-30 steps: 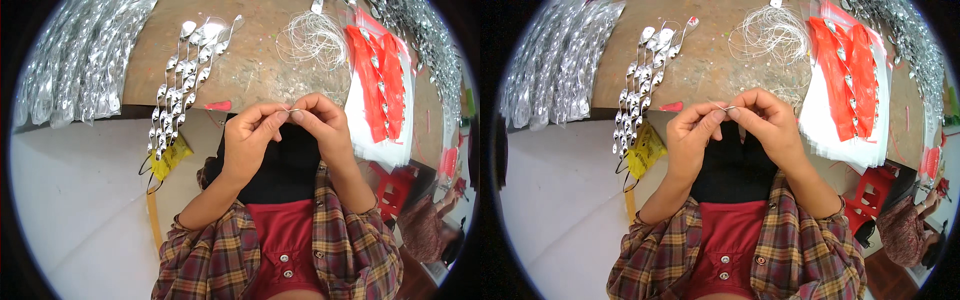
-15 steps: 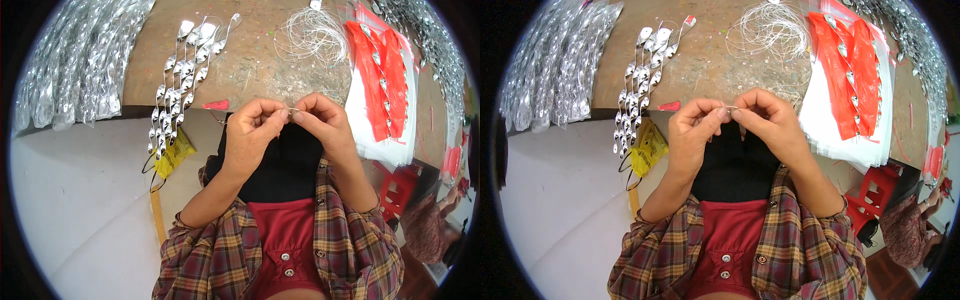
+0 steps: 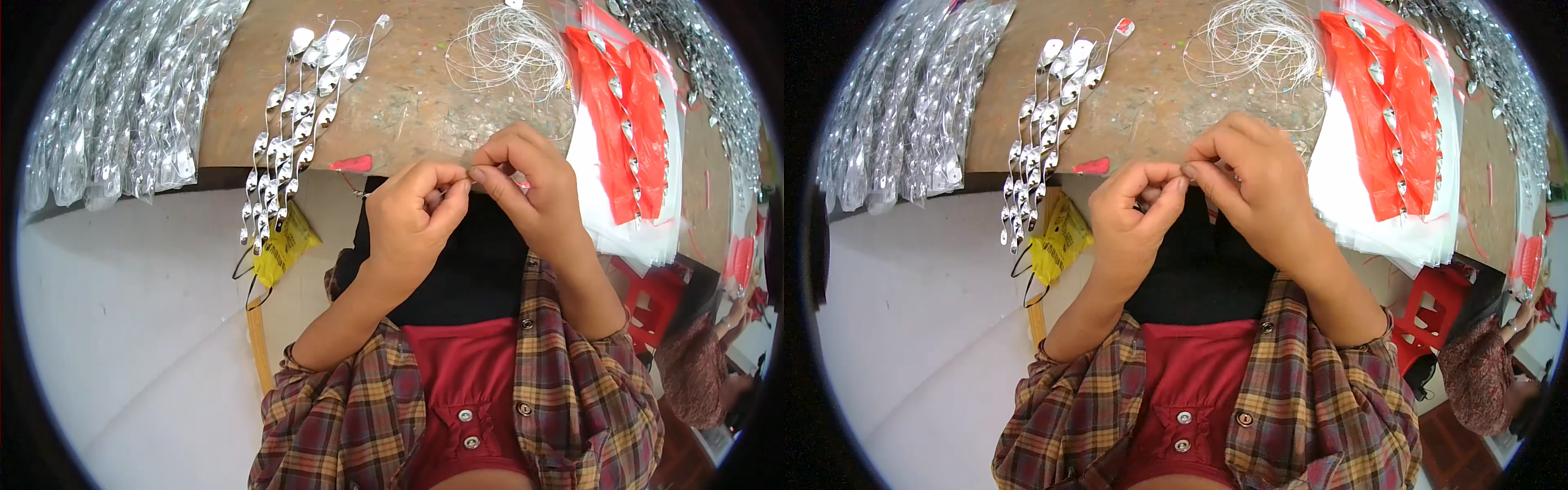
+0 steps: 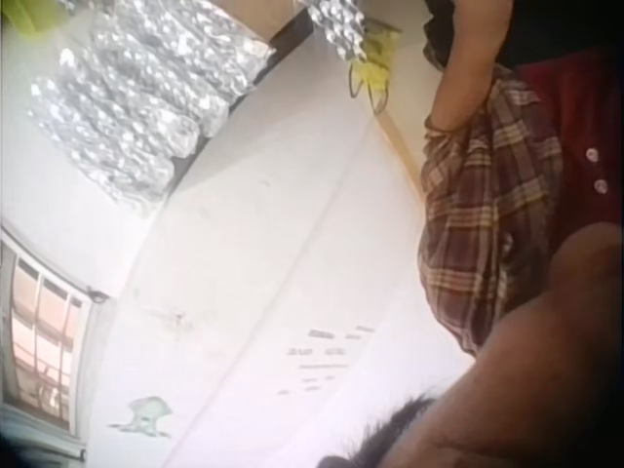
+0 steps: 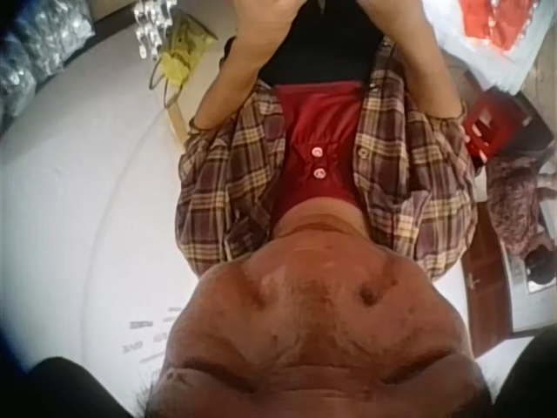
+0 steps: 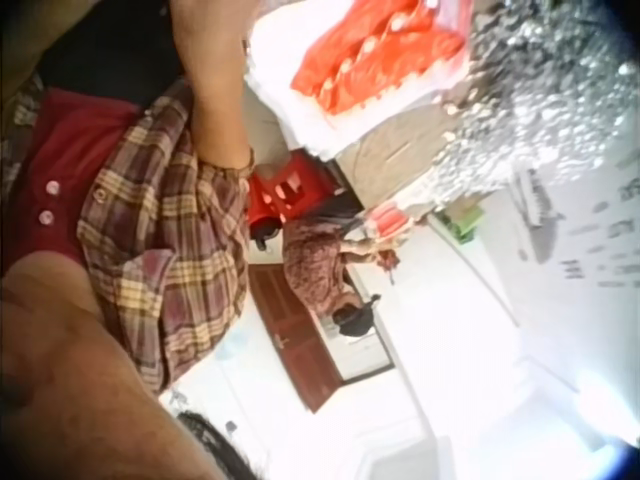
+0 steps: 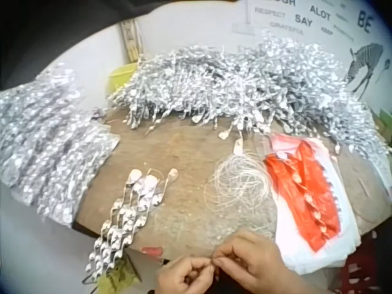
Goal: Thread small silver decorative pieces onto a thin string to assemble a garland.
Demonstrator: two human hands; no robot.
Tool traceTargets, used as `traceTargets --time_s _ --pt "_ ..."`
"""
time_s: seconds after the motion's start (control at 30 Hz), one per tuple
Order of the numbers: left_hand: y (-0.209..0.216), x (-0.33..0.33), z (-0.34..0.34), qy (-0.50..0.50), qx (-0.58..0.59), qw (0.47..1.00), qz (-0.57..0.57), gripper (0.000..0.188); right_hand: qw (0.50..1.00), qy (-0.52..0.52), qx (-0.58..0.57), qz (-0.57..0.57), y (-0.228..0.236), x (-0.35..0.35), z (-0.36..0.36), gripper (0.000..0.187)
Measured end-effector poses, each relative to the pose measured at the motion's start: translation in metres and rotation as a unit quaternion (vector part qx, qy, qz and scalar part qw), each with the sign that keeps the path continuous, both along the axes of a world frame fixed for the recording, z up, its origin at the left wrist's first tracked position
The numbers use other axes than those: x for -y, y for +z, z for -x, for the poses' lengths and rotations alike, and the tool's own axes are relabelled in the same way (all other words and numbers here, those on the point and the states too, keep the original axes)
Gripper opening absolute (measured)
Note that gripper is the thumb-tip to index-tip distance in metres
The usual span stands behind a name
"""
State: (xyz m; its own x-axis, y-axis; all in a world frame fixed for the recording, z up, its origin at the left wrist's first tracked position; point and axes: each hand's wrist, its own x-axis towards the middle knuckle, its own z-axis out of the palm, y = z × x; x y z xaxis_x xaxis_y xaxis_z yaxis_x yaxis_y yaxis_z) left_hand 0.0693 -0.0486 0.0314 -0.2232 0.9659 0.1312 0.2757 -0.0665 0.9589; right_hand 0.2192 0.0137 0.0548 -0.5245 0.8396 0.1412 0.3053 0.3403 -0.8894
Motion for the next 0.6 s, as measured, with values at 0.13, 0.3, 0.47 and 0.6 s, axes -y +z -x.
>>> traceTargets --time_s 0.13,0.3,0.47,0.6 --pt "0.000 -0.002 -0.001 0.030 -0.127 0.988 -0.077 0.009 0.987 -0.021 0.081 -0.139 0.001 0.008 0.000 0.005" --pt "-0.001 0.002 0.000 0.018 -0.003 1.000 -0.010 0.009 0.998 -0.034 -0.001 -0.053 -0.002 0.014 0.004 0.006" --pt "0.012 0.000 0.010 -0.039 0.246 0.958 0.141 0.013 0.995 -0.010 -0.003 -0.097 -0.006 0.012 0.002 0.007" --pt "0.015 -0.003 0.017 -0.082 0.324 0.923 0.191 0.015 0.988 -0.008 0.024 -0.152 -0.007 0.010 0.001 0.011"
